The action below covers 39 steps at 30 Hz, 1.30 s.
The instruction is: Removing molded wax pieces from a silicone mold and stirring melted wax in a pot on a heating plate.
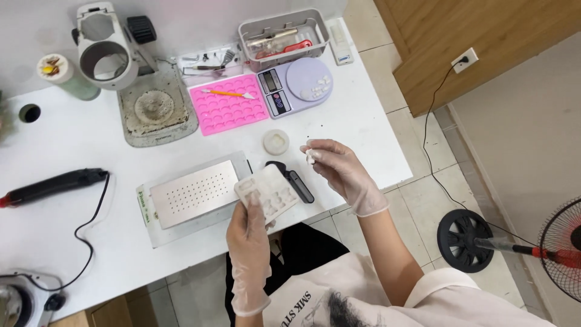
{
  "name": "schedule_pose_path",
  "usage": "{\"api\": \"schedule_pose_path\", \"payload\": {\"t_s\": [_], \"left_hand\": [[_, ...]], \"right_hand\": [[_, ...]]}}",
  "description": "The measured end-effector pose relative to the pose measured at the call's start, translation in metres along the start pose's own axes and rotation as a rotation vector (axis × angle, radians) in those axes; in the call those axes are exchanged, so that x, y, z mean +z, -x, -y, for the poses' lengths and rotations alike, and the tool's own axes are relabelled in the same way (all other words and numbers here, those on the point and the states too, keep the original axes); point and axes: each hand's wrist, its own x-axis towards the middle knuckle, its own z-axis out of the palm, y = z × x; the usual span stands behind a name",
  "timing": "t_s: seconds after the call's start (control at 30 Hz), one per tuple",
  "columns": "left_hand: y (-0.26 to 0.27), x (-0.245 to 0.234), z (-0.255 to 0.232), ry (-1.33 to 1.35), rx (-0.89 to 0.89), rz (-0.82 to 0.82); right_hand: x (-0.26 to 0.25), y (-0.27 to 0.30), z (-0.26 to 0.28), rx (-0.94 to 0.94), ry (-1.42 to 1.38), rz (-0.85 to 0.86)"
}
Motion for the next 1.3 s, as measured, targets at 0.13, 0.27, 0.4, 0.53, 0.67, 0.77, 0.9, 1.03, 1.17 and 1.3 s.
{"api": "schedule_pose_path", "payload": {"t_s": [0.13, 0.27, 0.4, 0.53, 0.67, 0.77, 0.9, 1.03, 1.17, 1.3], "left_hand": [[-0.004, -0.003, 0.002, -0.147, -0.124, 0.000], [-0.005, -0.008, -0.010, -0.187, -0.173, -0.026], [-0.009, -0.014, -0.017, -0.239, -0.254, -0.064], [-0.015, -0.021, -0.009, -0.219, -0.276, -0.052], [-0.016, -0.033, 0.003, -0.160, -0.180, -0.054], [-0.019, -0.043, 0.005, -0.127, -0.212, -0.068], [-0.022, -0.046, -0.012, -0.176, -0.339, -0.119], [-0.019, -0.044, -0.015, -0.175, -0.263, -0.111], [-0.017, -0.043, -0.010, -0.206, -0.273, -0.079], [-0.018, -0.039, -0.014, -0.235, -0.334, -0.068]], "right_hand": [[-0.035, -0.056, 0.011, -0.047, 0.089, -0.091], [-0.085, -0.137, 0.031, -0.118, 0.164, -0.283], [-0.145, -0.239, 0.041, -0.219, 0.175, -0.406], [-0.164, -0.312, 0.038, -0.205, 0.179, -0.493], [-0.172, -0.350, 0.031, -0.120, 0.216, -0.579], [-0.173, -0.362, 0.031, -0.125, 0.304, -0.581], [-0.138, -0.338, 0.041, -0.169, 0.538, -0.549], [-0.118, -0.309, 0.061, -0.200, 0.758, -0.521], [-0.128, -0.309, 0.062, -0.262, 0.799, -0.440], [-0.124, -0.300, 0.059, -0.264, 0.811, -0.454]]}}
